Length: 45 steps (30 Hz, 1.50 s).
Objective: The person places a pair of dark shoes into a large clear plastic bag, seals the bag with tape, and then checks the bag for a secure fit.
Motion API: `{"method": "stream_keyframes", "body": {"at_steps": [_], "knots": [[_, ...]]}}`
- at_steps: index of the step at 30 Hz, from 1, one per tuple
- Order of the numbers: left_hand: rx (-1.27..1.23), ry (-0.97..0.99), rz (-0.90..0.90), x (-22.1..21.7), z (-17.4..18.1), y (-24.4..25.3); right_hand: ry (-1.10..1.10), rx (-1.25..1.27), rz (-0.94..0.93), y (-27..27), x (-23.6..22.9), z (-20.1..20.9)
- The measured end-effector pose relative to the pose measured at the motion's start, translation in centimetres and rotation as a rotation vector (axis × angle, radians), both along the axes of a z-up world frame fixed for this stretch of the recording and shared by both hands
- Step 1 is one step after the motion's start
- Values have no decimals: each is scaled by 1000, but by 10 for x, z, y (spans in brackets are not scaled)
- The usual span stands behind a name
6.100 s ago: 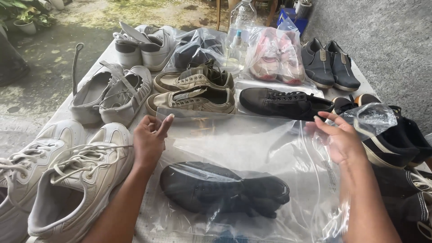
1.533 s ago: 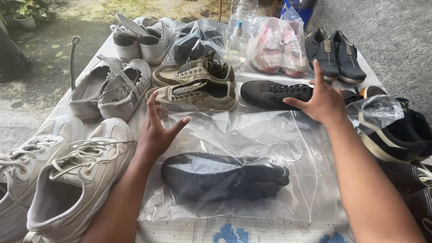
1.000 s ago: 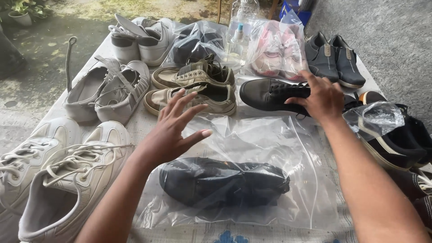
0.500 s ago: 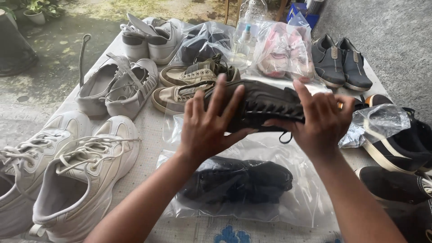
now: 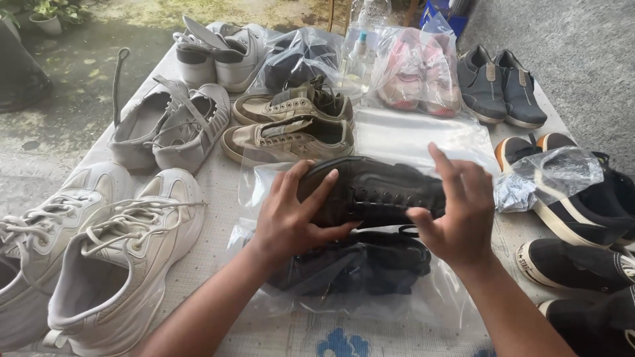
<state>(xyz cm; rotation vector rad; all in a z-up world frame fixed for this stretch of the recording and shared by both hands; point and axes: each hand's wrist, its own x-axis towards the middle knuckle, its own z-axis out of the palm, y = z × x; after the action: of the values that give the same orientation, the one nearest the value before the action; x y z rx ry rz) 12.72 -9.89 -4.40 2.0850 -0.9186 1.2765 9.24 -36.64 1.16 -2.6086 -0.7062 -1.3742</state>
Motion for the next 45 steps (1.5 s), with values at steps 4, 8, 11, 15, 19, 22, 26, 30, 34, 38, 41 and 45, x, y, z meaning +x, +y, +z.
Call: {"method": "stream_keyframes", "body": {"at_steps": [4,8,11,15,19,22,26,30,34,38,41,45], "knots": [[67,26,24,7,-9,0,15,-162,1,27,-23,9],[42,18,-6,10,-11,5,360,-266,39,32,-21,-8],[64,-102,31,22,-23,12,348,-210,-28,2,-18,13],[-186,-198,40,27,7,12,317,108,36,-42,10,-16],[-241,-240,46,19,29,17,656,493,177,-40,20,-21],[-266,-253,47,16,39,15,871,679,349,-45,35,-32],[-383,-133,102,28,27,19,1086,467,142,-24,26,-5],[-531,18,106,32,24,11,1081,314,94,-40,50,-35],[-704,222,133,19,31,0,720,536,284,-46,49,-34],[-768,339,109,6,32,-17,362,769,487,-41,41,-24],[-717,430,13,-5,38,-27,174,969,512,-37,30,-23],[-536,545,-57,-24,54,-43,155,1033,334,-62,21,-15]]}}
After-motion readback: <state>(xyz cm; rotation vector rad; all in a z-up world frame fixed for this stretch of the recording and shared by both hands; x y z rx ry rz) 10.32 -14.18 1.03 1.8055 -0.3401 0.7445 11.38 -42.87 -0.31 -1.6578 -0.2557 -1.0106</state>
